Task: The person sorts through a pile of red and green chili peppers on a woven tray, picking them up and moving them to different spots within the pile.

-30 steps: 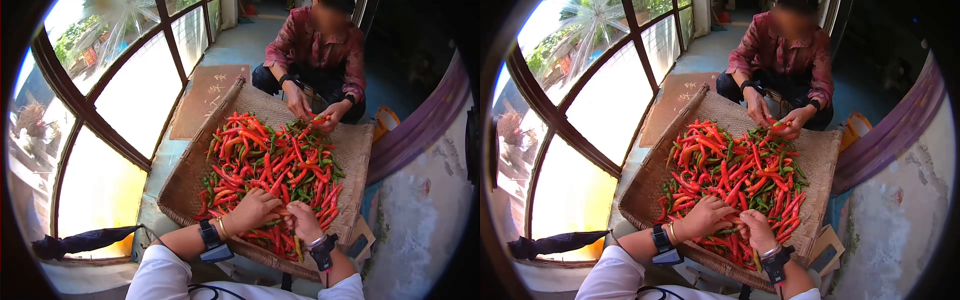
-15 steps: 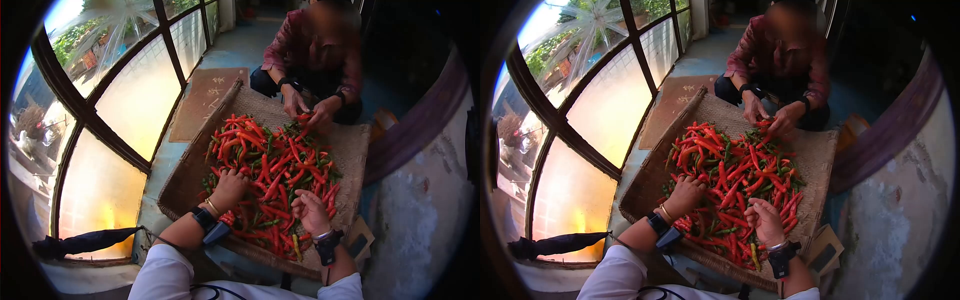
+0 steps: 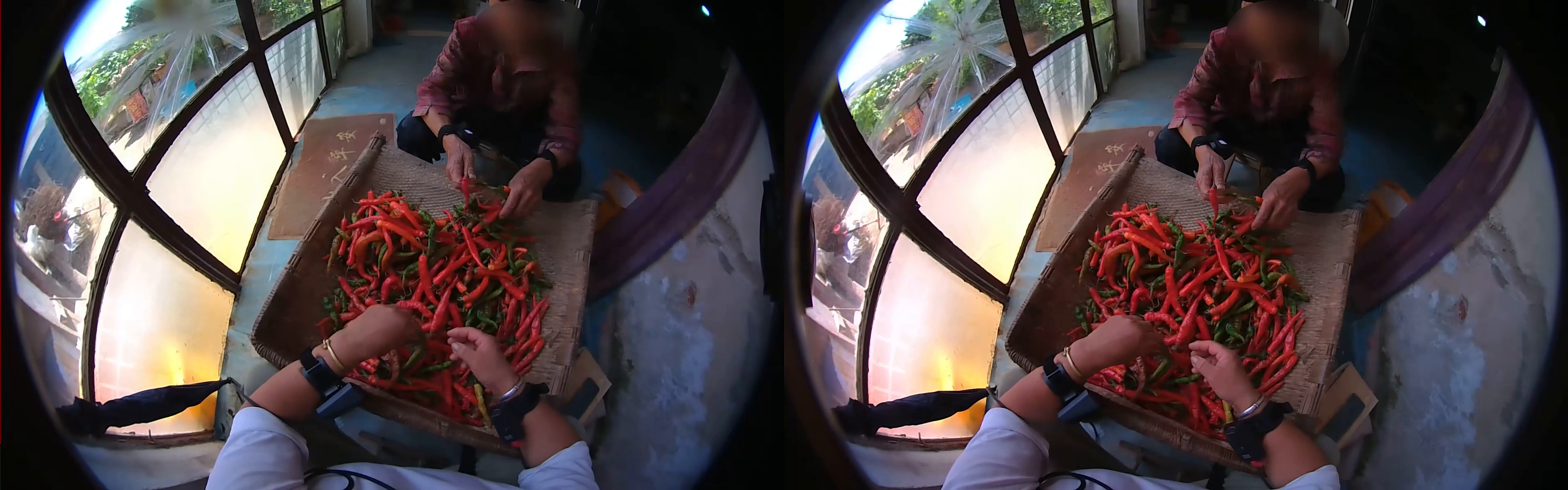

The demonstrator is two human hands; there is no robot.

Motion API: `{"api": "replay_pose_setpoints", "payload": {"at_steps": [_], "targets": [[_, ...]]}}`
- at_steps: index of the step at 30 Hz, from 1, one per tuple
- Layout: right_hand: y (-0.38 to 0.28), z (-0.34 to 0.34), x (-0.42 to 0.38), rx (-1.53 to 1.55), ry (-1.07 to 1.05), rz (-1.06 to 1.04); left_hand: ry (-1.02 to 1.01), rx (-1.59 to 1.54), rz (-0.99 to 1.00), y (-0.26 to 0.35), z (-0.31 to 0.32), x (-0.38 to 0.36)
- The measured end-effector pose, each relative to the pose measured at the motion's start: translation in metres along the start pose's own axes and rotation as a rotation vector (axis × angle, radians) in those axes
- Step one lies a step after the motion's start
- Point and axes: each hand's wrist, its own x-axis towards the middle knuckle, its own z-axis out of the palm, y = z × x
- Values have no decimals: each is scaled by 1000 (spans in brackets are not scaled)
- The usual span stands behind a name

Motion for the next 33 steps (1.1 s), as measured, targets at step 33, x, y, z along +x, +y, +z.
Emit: {"api": "replay_pose_setpoints", "payload": {"at_steps": [33], "targets": [[-28, -54, 11, 1023, 427, -350, 252, -323, -209, 13, 21, 7]]}}
